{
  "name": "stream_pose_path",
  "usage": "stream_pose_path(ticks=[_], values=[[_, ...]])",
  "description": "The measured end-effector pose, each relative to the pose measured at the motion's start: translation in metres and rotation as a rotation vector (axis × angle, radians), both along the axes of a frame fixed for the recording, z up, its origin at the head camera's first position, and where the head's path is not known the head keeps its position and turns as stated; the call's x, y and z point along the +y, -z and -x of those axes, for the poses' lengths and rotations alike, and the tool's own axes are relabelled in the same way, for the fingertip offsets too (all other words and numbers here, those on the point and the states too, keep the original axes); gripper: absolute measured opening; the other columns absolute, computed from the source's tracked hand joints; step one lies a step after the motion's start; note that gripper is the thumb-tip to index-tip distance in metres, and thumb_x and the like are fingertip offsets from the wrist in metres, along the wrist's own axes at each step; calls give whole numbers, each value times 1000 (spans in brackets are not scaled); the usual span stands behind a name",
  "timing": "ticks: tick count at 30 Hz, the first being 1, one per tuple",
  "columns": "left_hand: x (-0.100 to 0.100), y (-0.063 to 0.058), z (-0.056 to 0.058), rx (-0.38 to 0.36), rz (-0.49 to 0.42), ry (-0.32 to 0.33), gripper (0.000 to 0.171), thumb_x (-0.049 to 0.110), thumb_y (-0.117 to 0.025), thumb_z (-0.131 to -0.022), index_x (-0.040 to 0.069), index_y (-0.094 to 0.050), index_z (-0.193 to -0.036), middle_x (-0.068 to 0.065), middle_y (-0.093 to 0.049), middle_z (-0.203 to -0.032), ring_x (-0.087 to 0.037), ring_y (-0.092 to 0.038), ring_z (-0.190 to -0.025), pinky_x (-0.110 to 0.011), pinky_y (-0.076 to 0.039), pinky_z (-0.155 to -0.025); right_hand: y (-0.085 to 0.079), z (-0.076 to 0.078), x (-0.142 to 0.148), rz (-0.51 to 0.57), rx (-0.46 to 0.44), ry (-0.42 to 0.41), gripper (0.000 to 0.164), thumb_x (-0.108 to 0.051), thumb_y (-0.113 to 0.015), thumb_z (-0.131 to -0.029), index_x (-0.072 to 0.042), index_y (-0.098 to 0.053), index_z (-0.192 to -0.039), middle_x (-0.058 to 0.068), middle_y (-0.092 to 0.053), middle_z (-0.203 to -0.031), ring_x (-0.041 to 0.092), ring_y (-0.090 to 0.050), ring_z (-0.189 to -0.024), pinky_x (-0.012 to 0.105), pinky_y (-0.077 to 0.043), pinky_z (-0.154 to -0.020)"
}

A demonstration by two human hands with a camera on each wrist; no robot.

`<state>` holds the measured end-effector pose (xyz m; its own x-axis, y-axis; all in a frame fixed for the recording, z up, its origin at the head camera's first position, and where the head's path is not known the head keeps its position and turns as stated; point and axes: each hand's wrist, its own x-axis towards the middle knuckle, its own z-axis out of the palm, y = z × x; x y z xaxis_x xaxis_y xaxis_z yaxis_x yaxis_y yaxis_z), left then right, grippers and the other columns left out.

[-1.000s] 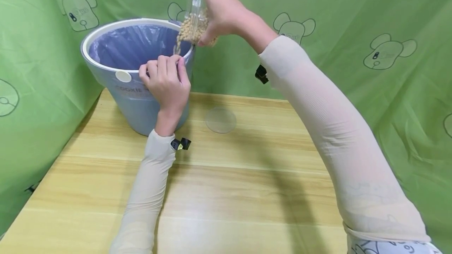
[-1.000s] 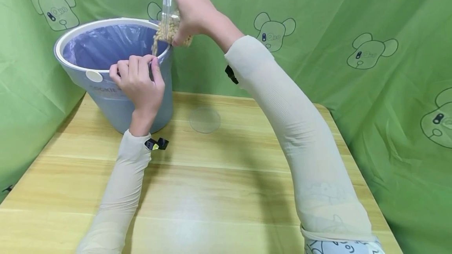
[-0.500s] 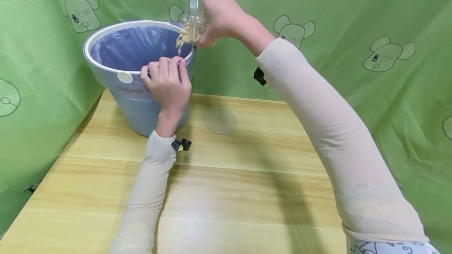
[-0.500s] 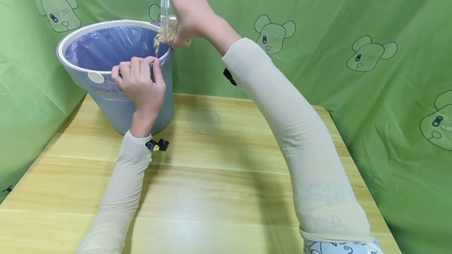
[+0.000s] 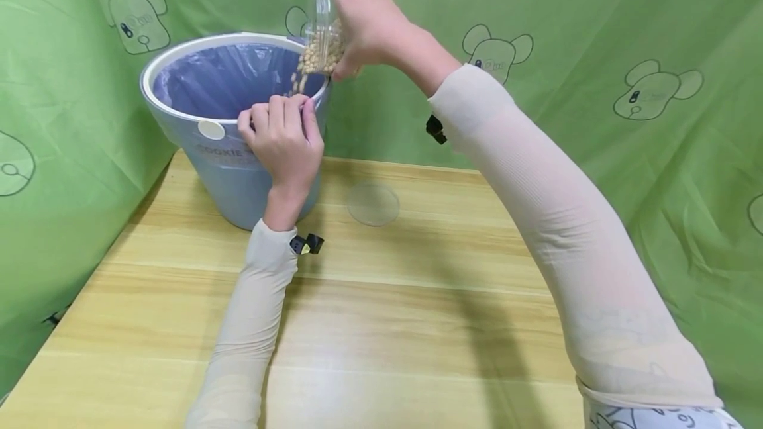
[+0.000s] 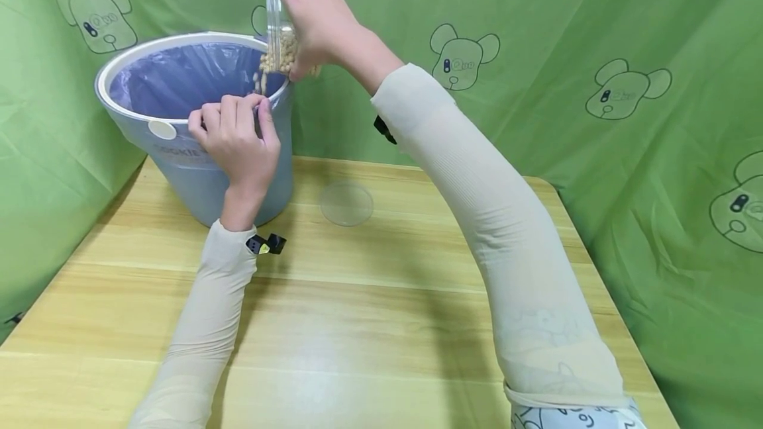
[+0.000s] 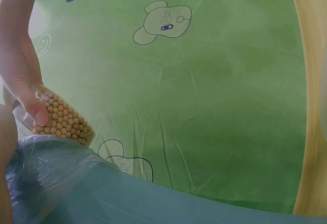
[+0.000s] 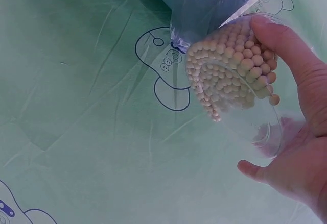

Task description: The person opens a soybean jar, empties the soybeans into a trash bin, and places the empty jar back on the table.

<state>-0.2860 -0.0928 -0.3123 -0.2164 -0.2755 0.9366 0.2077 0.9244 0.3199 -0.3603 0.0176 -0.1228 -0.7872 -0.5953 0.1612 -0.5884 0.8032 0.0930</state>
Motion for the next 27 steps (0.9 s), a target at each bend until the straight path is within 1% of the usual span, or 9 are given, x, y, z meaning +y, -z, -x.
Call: stream_pose_path(ticks=[5,13,23,27], values=[[0,0,1,-6,-5,5,34,31,-48,-107,9,-70,-94,-11,-66,-91,-35,-53,-90,-48,-33,-102,-1,-1,-2,-8,9,2,136,-36,-94,-63,-14,-5,-164,5,-18,-170,23,-18,-157,45,-17,-127],[0,0,1,6,-7,12,23,26,-57,-102,9,-70,-93,-11,-66,-90,-36,-53,-89,-48,-33,-101,1,-4,-2,-27,26,-9,140,-39,-95,-63,-13,-2,-164,6,-17,-170,24,-17,-158,46,-15,-128],[0,0,1,17,-8,24,24,26,-57,-102,8,-70,-93,-11,-66,-89,-36,-53,-88,-48,-33,-102,3,-7,-3,-52,71,-61,138,-37,-96,-63,-11,-5,-164,8,-18,-170,26,-16,-158,48,-16,-127],[0,0,1,14,-7,23,27,28,-54,-104,8,-69,-93,-11,-66,-89,-36,-53,-88,-48,-33,-102,4,-8,-3,-53,86,-77,136,-37,-96,-62,-12,-7,-163,8,-19,-169,26,-17,-157,48,-18,-126]])
